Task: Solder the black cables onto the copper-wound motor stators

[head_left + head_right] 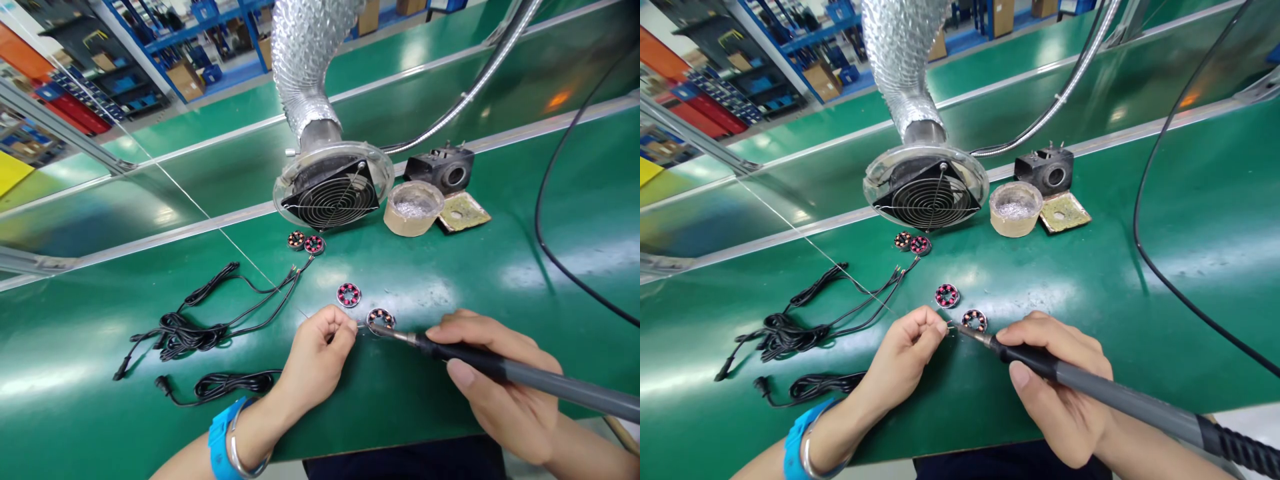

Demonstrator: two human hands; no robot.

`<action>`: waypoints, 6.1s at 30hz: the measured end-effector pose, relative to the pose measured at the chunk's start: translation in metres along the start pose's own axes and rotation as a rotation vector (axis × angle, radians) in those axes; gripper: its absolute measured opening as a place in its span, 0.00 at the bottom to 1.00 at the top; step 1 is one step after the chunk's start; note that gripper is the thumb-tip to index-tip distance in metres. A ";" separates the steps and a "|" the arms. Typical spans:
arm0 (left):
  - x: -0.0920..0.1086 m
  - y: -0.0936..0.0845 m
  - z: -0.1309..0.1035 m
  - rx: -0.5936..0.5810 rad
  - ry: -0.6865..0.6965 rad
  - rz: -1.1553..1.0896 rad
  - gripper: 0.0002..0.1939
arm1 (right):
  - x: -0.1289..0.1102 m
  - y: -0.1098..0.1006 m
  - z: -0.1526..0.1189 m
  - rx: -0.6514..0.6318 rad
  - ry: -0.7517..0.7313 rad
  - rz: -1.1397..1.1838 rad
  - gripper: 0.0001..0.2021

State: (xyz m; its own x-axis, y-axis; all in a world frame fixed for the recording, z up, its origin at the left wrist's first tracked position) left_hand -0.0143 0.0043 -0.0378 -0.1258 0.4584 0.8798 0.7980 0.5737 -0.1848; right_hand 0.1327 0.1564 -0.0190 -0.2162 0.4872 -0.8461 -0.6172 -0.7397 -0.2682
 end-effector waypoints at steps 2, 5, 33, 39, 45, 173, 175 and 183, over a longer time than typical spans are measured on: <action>0.000 0.000 0.000 0.003 -0.003 0.000 0.14 | -0.001 -0.001 0.000 0.000 -0.003 -0.003 0.13; 0.000 0.000 0.001 0.001 0.003 0.006 0.15 | -0.003 -0.001 0.002 0.005 -0.013 -0.014 0.13; 0.001 -0.004 0.005 -0.177 0.072 0.001 0.18 | 0.016 0.049 0.030 -0.299 -0.244 -0.235 0.12; 0.018 -0.007 -0.008 -0.191 0.206 0.309 0.14 | 0.012 0.044 0.023 -0.263 -0.375 -0.256 0.12; 0.018 -0.007 -0.007 -0.224 0.189 0.260 0.14 | 0.010 0.042 0.019 -0.285 -0.362 -0.228 0.15; -0.003 -0.002 -0.003 -0.150 0.037 0.151 0.14 | 0.029 0.047 0.034 -0.418 -0.241 -0.042 0.19; -0.002 -0.002 -0.003 -0.156 0.059 0.189 0.14 | 0.030 0.047 0.033 -0.394 -0.278 -0.053 0.17; 0.008 0.001 -0.006 -0.122 0.129 0.280 0.11 | 0.034 0.046 0.022 -0.406 -0.365 -0.097 0.17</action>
State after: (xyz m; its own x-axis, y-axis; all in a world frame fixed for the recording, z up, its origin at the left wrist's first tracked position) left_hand -0.0111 0.0046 -0.0279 0.1780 0.4928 0.8518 0.8566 0.3485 -0.3806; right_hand 0.0798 0.1491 -0.0499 -0.4655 0.6379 -0.6136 -0.3221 -0.7678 -0.5539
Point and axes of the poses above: each hand's wrist, its own z-axis towards the middle knuckle, its own y-axis out of the palm, x = y × z, the point moved 3 cm from there along z, towards the middle knuckle, and after that the axes turned 1 degree about -z, right-handed, at the moved point
